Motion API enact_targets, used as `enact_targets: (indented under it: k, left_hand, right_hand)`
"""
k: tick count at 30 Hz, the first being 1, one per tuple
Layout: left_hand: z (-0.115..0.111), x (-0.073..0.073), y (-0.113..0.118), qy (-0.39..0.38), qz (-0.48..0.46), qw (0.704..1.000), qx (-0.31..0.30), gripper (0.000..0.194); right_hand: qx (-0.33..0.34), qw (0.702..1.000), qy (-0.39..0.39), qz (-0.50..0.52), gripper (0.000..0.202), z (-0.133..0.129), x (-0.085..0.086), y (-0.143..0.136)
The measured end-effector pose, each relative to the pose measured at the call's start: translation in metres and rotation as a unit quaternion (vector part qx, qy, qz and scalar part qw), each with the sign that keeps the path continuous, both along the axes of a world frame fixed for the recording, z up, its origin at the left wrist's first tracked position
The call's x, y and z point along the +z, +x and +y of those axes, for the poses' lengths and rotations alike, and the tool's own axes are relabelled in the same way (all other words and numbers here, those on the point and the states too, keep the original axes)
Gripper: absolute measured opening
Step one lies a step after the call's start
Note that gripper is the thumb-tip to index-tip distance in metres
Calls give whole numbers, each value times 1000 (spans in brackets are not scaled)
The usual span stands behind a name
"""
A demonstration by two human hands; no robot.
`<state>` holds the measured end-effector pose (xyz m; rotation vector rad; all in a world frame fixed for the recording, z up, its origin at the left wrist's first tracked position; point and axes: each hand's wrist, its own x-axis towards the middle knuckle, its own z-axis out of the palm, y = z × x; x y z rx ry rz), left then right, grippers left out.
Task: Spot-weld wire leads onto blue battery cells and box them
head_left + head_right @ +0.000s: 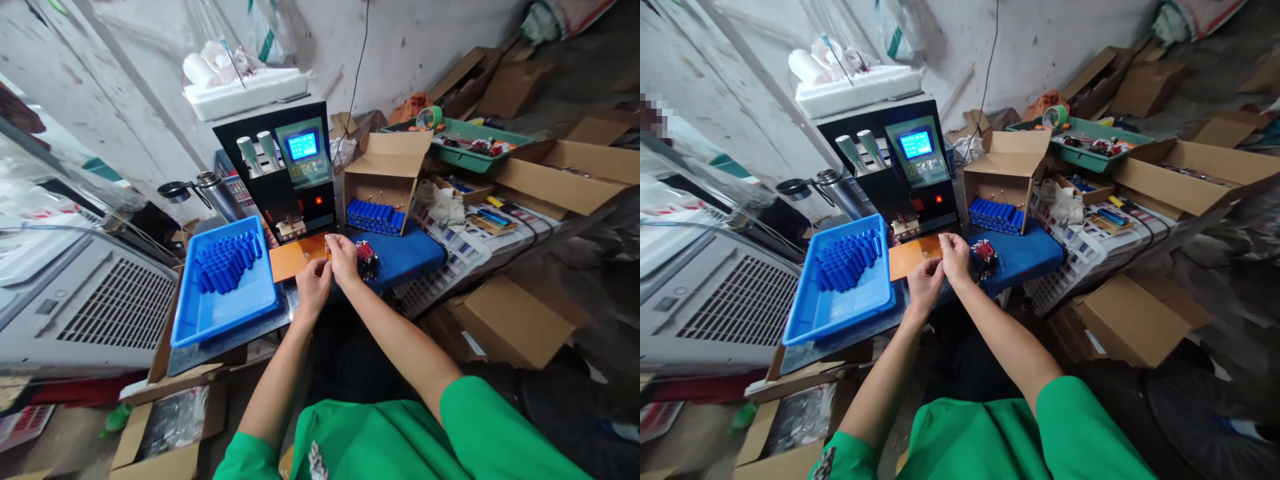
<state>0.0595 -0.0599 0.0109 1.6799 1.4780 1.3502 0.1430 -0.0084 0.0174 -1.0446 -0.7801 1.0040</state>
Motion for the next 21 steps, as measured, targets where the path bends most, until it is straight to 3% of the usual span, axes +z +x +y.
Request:
enact_targets:
  k: [4, 11, 15, 21]
  left_hand:
    - [-3, -6, -13, -30, -40, 999, -2, 23]
    - [-3, -5, -43, -104, -119, 987, -38, 31]
    - [-1, 0, -60, -129, -69, 987, -65, 32]
    - [-4, 5, -72, -111, 62, 989, -80, 27]
  right_hand:
    - [27, 1000, 0, 5, 27, -4, -3, -7]
    - [194, 981, 14, 15, 30, -17, -8, 0]
    - [263, 960, 65, -75, 25, -21, -10, 4]
    - [268, 939, 100, -189, 17, -19, -12, 5]
